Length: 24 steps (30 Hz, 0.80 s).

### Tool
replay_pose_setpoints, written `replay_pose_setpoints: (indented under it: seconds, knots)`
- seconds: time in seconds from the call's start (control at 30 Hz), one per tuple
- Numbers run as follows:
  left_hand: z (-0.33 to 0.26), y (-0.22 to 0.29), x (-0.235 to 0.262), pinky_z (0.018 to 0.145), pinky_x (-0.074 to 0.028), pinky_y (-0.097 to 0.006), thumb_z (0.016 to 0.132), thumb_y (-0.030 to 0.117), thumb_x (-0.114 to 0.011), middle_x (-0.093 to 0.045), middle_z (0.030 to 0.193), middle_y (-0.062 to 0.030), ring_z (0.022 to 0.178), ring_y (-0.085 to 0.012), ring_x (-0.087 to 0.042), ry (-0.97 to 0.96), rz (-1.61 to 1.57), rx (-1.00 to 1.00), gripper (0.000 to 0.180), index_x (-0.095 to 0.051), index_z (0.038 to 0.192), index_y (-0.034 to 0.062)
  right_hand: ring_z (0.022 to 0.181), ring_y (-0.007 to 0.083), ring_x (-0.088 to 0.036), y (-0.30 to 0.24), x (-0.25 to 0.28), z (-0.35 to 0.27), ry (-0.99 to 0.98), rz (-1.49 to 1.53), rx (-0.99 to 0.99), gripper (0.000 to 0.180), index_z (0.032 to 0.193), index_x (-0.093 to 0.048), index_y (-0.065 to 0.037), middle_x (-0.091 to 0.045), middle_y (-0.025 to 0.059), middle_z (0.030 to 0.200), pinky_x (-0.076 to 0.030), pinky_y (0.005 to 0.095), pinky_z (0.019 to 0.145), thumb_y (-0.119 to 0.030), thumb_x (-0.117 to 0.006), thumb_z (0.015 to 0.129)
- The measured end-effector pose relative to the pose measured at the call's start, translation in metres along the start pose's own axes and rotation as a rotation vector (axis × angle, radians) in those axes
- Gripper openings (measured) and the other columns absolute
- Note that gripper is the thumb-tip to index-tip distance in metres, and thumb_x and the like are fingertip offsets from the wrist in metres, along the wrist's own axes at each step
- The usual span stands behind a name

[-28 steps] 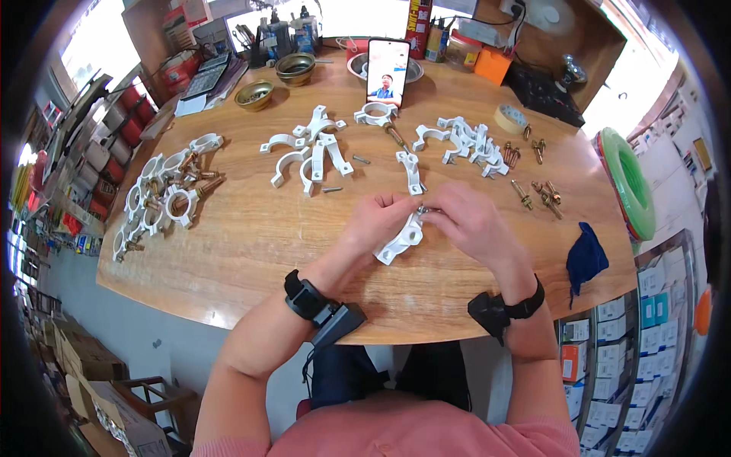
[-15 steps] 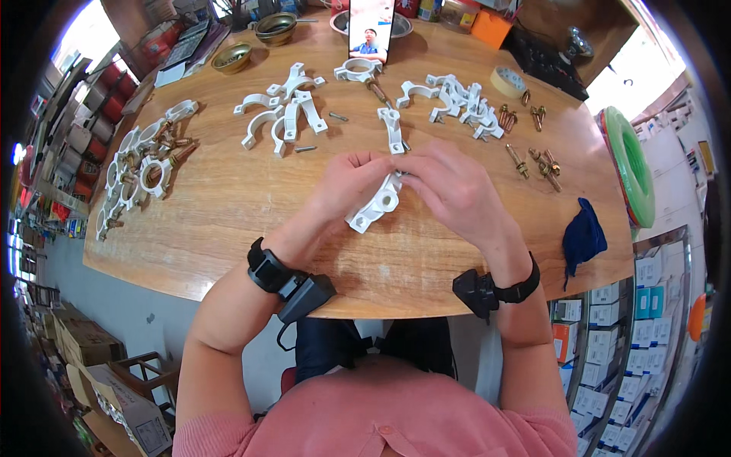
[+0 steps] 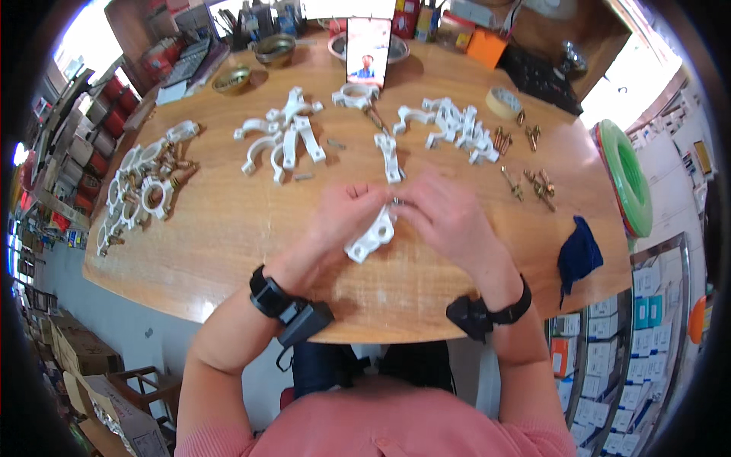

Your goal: The person assembles white plastic hardware components by hand, inserting brass bolts and securing them with nuts and washers at a wooden workstation.

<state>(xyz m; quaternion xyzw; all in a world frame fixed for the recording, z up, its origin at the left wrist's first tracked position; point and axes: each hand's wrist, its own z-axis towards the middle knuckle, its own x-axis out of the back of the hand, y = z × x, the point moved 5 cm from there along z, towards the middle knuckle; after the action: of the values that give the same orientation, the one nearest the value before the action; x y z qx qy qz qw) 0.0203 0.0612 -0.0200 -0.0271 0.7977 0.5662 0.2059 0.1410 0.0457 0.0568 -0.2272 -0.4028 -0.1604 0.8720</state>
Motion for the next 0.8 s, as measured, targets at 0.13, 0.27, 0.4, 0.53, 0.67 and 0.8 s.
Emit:
replay_pose_setpoints:
  seconds: [0.13, 0.27, 0.4, 0.53, 0.67, 0.8]
  knots:
    - [0.001, -0.006, 0.001, 0.043, -0.046, -0.023, 0.083, 0.022, -0.052, -0.056, 0.064, -0.0036, 0.049, -0.0109, -0.054, -0.082, -0.051, 0.011, 0.021, -0.055, 0.081, 0.0019, 0.067, 0.0249, -0.053, -0.006, 0.001, -0.001, 0.091, 0.037, 0.074, 0.019, 0.085, -0.056, -0.001, -0.05, 0.0095, 0.074, -0.044, 0.0319, 0.057, -0.005, -0.061, 0.067]
    - [-0.005, -0.005, -0.003, 0.045, -0.046, -0.022, 0.083, 0.024, -0.053, -0.056, 0.065, -0.0027, 0.051, -0.0109, -0.054, -0.082, -0.128, 0.042, 0.021, -0.054, 0.085, 0.0024, 0.067, 0.0246, -0.053, -0.008, 0.003, 0.0, 0.083, 0.056, 0.024, 0.019, 0.084, -0.055, -0.001, -0.051, 0.009, 0.074, -0.045, 0.0317, 0.057, -0.005, -0.061, 0.067]
    - [-0.014, 0.004, -0.013, 0.052, -0.048, -0.024, 0.082, 0.024, -0.055, -0.056, 0.073, -0.0016, 0.062, -0.0098, -0.056, -0.145, -0.257, 0.089, 0.021, -0.054, 0.089, 0.0038, 0.066, 0.024, -0.053, -0.002, 0.004, 0.0, 0.1, 0.016, -0.028, 0.015, 0.082, -0.054, -0.003, -0.05, 0.0083, 0.073, -0.044, 0.0317, 0.056, -0.005, -0.061, 0.069]
    - [-0.016, 0.005, -0.021, 0.059, -0.049, -0.026, 0.08, 0.021, -0.057, -0.055, 0.078, -0.0002, 0.068, -0.0081, -0.055, -0.21, -0.308, 0.138, 0.021, -0.053, 0.092, 0.0048, 0.065, 0.0239, -0.053, 0.003, 0.004, 0.001, 0.112, 0.012, -0.036, 0.014, 0.082, -0.054, -0.004, -0.049, 0.0081, 0.072, -0.044, 0.0317, 0.055, -0.004, -0.06, 0.069]
    - [-0.014, 0.002, -0.016, 0.056, -0.05, -0.026, 0.079, 0.019, -0.058, -0.054, 0.075, 0.0005, 0.064, -0.0077, -0.054, -0.254, -0.301, 0.133, 0.02, -0.053, 0.092, 0.0049, 0.065, 0.0238, -0.053, 0.001, 0.006, 0.001, 0.13, 0.027, -0.051, 0.014, 0.083, -0.054, -0.003, -0.05, 0.0079, 0.073, -0.044, 0.0311, 0.055, -0.003, -0.059, 0.07]
    - [-0.014, -0.001, -0.011, 0.051, -0.048, -0.022, 0.08, 0.018, -0.056, -0.054, 0.073, 0.0009, 0.06, -0.007, -0.053, -0.203, -0.334, 0.106, 0.018, -0.053, 0.092, 0.0057, 0.067, 0.0241, -0.054, -0.003, 0.006, 0.002, 0.102, 0.026, -0.07, 0.016, 0.085, -0.055, -0.003, -0.051, 0.0082, 0.075, -0.044, 0.0308, 0.056, -0.003, -0.059, 0.069]
